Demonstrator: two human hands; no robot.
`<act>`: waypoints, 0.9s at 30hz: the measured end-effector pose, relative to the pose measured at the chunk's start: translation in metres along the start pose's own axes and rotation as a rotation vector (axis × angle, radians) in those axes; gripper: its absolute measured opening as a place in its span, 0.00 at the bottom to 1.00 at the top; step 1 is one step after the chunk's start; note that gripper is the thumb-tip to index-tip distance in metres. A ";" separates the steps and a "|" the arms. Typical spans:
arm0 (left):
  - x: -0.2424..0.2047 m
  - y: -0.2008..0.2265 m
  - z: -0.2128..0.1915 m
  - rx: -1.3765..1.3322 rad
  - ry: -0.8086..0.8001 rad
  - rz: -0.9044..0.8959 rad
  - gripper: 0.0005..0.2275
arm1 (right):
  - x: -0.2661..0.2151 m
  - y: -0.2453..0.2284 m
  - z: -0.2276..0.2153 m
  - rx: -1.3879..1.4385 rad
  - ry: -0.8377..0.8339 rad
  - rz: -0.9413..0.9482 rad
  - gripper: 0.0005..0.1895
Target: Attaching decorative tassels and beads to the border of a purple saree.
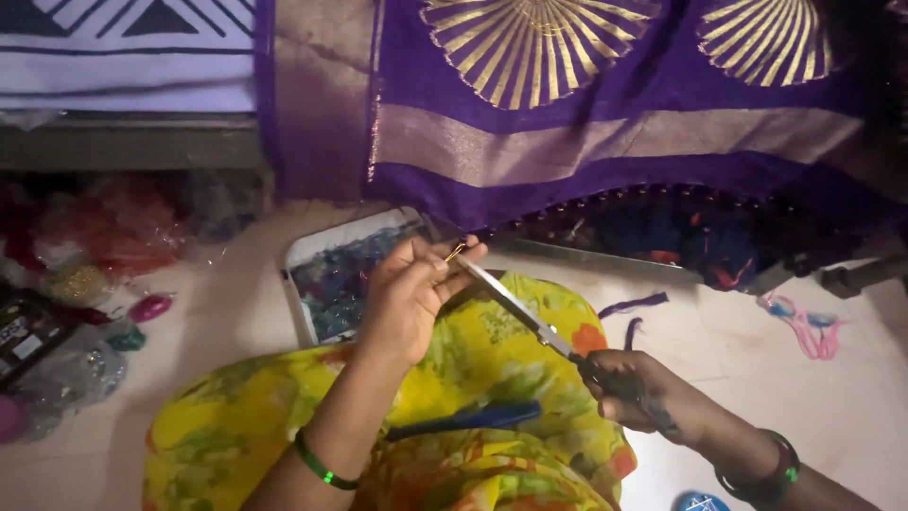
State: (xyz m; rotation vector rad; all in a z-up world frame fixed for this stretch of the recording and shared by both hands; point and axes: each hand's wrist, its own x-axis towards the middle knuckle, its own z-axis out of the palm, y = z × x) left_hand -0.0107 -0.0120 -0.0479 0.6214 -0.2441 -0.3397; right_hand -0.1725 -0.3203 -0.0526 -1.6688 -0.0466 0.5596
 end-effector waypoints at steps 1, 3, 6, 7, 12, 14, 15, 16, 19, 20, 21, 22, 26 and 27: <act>0.000 0.000 0.000 0.006 -0.025 0.007 0.05 | 0.001 -0.002 -0.002 0.043 -0.029 0.005 0.21; 0.000 0.000 0.001 0.018 -0.025 0.007 0.05 | 0.005 -0.025 0.003 -0.058 0.041 0.094 0.19; 0.003 -0.007 -0.007 0.111 0.032 -0.001 0.05 | 0.006 -0.039 0.006 -0.190 0.130 0.204 0.17; 0.005 -0.010 -0.012 0.191 0.087 -0.005 0.04 | 0.006 -0.040 0.005 -0.225 0.147 0.224 0.16; 0.021 0.016 -0.005 0.665 0.185 0.039 0.12 | -0.009 -0.036 -0.010 -0.228 0.261 0.257 0.15; 0.035 0.017 -0.009 0.790 0.168 0.025 0.18 | -0.015 -0.034 -0.021 -0.219 0.301 0.266 0.13; 0.042 0.011 -0.016 0.817 0.101 -0.015 0.15 | -0.018 -0.030 -0.028 -0.243 0.303 0.223 0.14; 0.050 0.005 -0.023 0.842 0.034 -0.054 0.13 | -0.022 -0.025 -0.035 -0.267 0.305 0.179 0.14; 0.055 0.007 -0.020 0.969 -0.071 0.049 0.11 | -0.024 -0.034 -0.042 -0.490 0.298 -0.004 0.17; 0.053 0.006 -0.017 0.970 -0.077 0.050 0.11 | -0.024 -0.046 -0.039 -0.489 0.303 -0.005 0.17; 0.051 0.005 -0.015 0.998 -0.067 0.086 0.10 | -0.024 -0.058 -0.035 -0.621 0.352 0.105 0.19; 0.048 0.004 -0.013 1.026 -0.057 0.123 0.10 | -0.023 -0.070 -0.032 -0.750 0.401 0.218 0.21; 0.035 -0.016 -0.027 0.913 -0.038 0.137 0.09 | -0.013 -0.095 -0.019 -0.894 0.416 0.265 0.25; 0.033 -0.021 -0.031 0.873 -0.053 0.156 0.09 | -0.008 -0.100 -0.016 -0.917 0.415 0.216 0.26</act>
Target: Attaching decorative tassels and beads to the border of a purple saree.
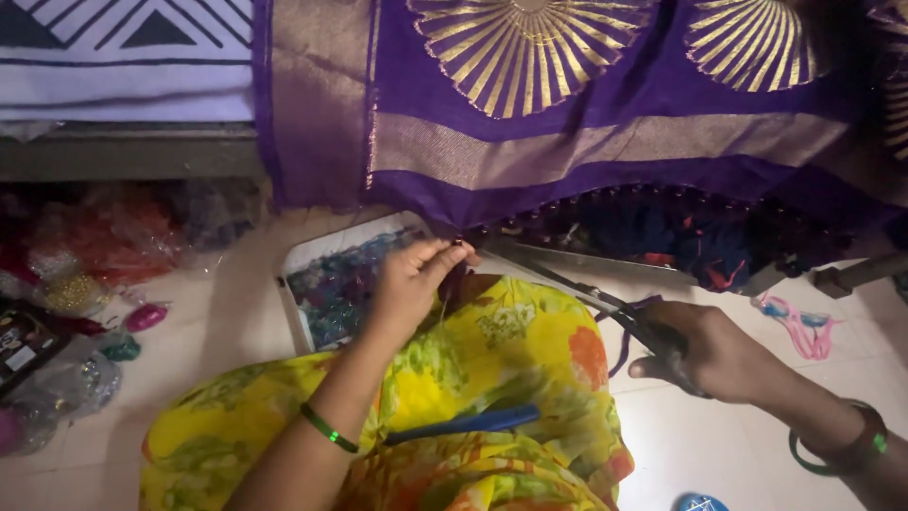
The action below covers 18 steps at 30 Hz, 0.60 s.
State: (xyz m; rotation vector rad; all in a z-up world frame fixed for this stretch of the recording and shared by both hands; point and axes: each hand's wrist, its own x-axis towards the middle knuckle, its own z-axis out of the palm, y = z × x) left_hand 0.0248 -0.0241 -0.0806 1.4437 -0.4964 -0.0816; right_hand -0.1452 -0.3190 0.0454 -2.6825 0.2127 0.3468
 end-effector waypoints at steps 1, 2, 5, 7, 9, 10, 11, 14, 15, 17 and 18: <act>-0.003 -0.005 0.001 -0.041 -0.002 0.024 0.09 | 0.002 -0.007 -0.001 -0.011 0.024 -0.046 0.28; -0.005 -0.005 0.001 -0.041 0.002 0.024 0.09 | 0.006 -0.013 -0.002 -0.013 0.022 -0.048 0.28; -0.010 -0.009 0.001 -0.026 0.024 0.035 0.09 | 0.018 -0.022 -0.005 -0.108 0.018 -0.123 0.29; -0.012 -0.015 0.000 -0.027 0.047 0.046 0.09 | 0.029 -0.018 -0.005 -0.057 0.104 -0.502 0.28; -0.012 -0.013 -0.001 -0.009 0.063 0.044 0.08 | 0.032 -0.042 -0.013 -0.135 0.069 -0.394 0.30; -0.013 -0.013 -0.002 0.006 0.079 0.040 0.08 | 0.033 -0.054 -0.017 -0.213 0.035 -0.283 0.32; -0.013 -0.014 -0.002 0.006 0.081 0.039 0.08 | 0.037 -0.054 -0.017 -0.214 0.033 -0.284 0.32; -0.014 -0.015 -0.001 0.072 0.091 0.017 0.07 | 0.043 -0.060 -0.017 -0.351 0.006 -0.318 0.31; -0.015 -0.012 0.000 0.055 0.081 0.021 0.07 | 0.043 -0.066 -0.017 -0.341 -0.011 -0.317 0.34; -0.015 -0.007 0.001 0.037 0.067 0.026 0.06 | 0.040 -0.082 -0.020 -0.332 -0.026 -0.313 0.36; -0.014 -0.004 0.002 0.013 0.066 0.051 0.06 | 0.038 -0.092 -0.023 -0.343 -0.089 -0.196 0.37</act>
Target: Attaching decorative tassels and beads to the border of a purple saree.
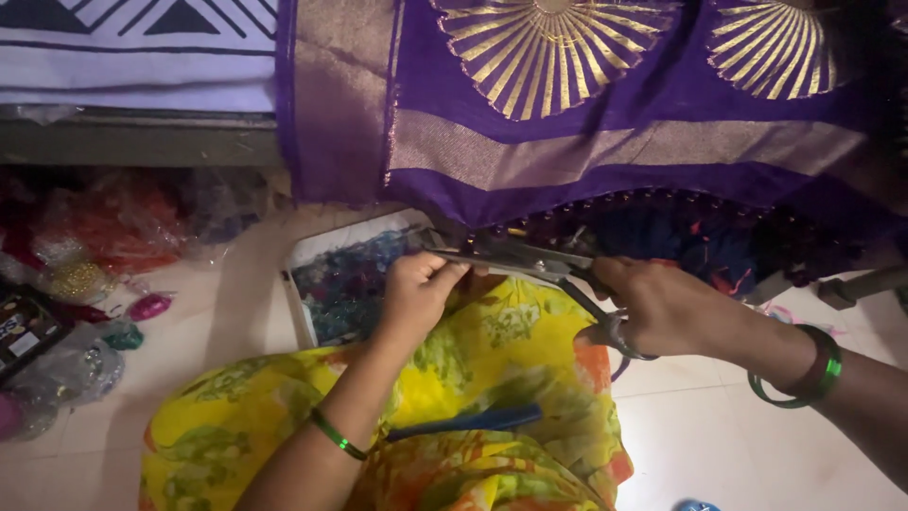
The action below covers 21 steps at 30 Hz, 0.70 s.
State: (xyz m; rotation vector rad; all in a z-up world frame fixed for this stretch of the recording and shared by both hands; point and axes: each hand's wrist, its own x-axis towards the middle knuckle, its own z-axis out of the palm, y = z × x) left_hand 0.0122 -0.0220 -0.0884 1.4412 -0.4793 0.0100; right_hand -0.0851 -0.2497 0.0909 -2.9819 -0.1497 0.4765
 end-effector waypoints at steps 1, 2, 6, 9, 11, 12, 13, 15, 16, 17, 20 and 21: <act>0.000 0.002 0.001 -0.025 0.000 0.024 0.06 | 0.000 -0.009 -0.006 0.002 -0.080 0.106 0.37; 0.001 0.004 0.002 -0.026 0.000 0.023 0.06 | 0.000 -0.007 -0.003 0.001 -0.081 0.106 0.37; 0.001 0.013 0.004 0.069 0.026 -0.097 0.06 | 0.003 0.004 0.009 0.050 -0.009 0.012 0.35; -0.001 0.016 0.004 0.116 0.036 -0.160 0.07 | -0.001 0.001 0.007 0.100 0.000 0.020 0.33; -0.002 0.017 0.004 0.123 0.037 -0.147 0.07 | -0.004 0.005 0.010 0.146 -0.003 0.035 0.32; -0.003 0.016 0.005 0.121 0.045 -0.109 0.07 | -0.004 0.012 0.015 0.106 0.033 -0.001 0.29; -0.004 0.015 0.004 0.119 0.052 -0.070 0.07 | -0.004 0.018 0.021 0.065 0.069 -0.037 0.26; -0.005 0.005 0.001 0.122 0.070 -0.069 0.07 | -0.005 0.019 0.029 0.123 0.044 0.001 0.24; -0.006 0.000 -0.002 0.126 0.090 -0.067 0.07 | -0.005 0.020 0.033 0.179 0.019 0.036 0.23; -0.008 0.001 -0.008 0.126 0.095 -0.067 0.07 | -0.002 0.041 0.052 0.177 0.018 0.033 0.23; -0.014 -0.003 -0.025 0.155 0.116 -0.112 0.08 | 0.004 0.077 0.098 0.500 -0.080 0.109 0.04; -0.016 -0.008 -0.030 0.128 0.106 -0.165 0.08 | 0.005 0.070 0.105 0.369 -0.126 0.099 0.09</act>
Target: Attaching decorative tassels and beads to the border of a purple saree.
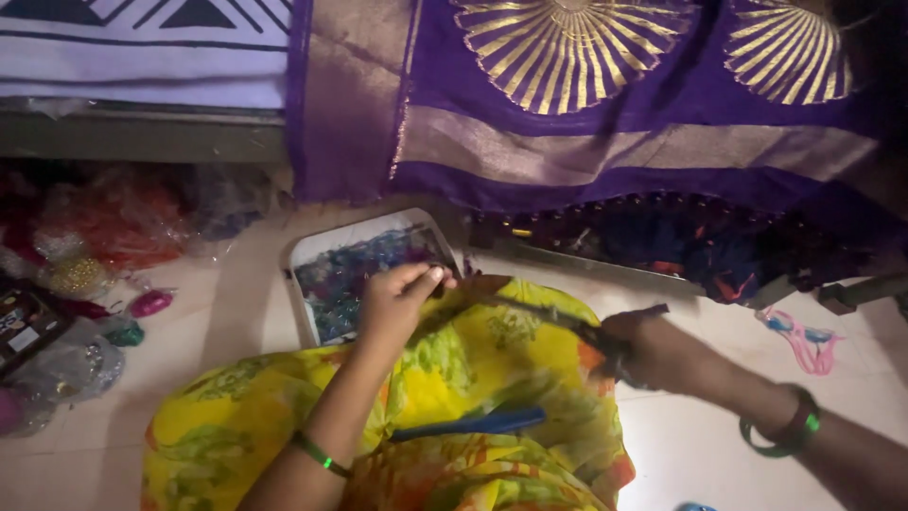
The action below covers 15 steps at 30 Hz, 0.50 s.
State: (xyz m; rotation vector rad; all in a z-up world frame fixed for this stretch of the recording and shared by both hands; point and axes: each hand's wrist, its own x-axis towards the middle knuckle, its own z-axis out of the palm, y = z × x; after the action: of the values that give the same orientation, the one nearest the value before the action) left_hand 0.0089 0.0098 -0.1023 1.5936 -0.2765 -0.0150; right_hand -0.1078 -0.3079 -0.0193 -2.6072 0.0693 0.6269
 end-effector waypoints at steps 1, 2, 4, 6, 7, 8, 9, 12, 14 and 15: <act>-0.001 -0.005 -0.005 -0.023 -0.015 -0.054 0.09 | 0.002 -0.003 0.009 -0.134 -0.039 0.006 0.16; -0.001 -0.006 -0.006 -0.023 -0.012 -0.054 0.09 | 0.004 0.002 0.021 -0.136 -0.041 0.003 0.16; -0.003 -0.008 -0.010 -0.139 -0.030 -0.154 0.10 | 0.008 0.014 0.047 -0.238 -0.218 0.171 0.13; -0.004 -0.002 -0.010 -0.244 -0.034 -0.230 0.10 | 0.009 0.018 0.055 -0.086 -0.291 0.029 0.16; -0.004 0.001 -0.009 -0.350 -0.044 -0.301 0.10 | 0.009 0.021 0.059 0.070 -0.354 -0.109 0.22; -0.002 0.001 -0.008 -0.350 -0.046 -0.306 0.10 | 0.019 0.024 0.067 0.074 -0.357 -0.106 0.22; -0.002 0.000 -0.006 -0.519 -0.066 -0.351 0.10 | 0.028 0.028 0.075 -0.026 -0.152 -0.329 0.22; -0.001 0.003 0.000 -0.803 -0.105 -0.394 0.10 | 0.042 -0.025 0.076 0.199 0.030 -0.424 0.22; 0.001 0.008 -0.001 -0.913 -0.118 -0.384 0.09 | 0.052 -0.067 0.074 0.520 0.003 -0.300 0.22; 0.001 0.011 -0.003 -0.946 -0.115 -0.388 0.09 | 0.059 -0.081 0.078 0.786 -0.063 -0.254 0.23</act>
State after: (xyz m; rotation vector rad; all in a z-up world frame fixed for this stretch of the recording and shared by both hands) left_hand 0.0081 0.0123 -0.0914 0.6809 -0.0210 -0.4715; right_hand -0.0758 -0.1981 -0.0730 -1.7996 -0.0323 0.4628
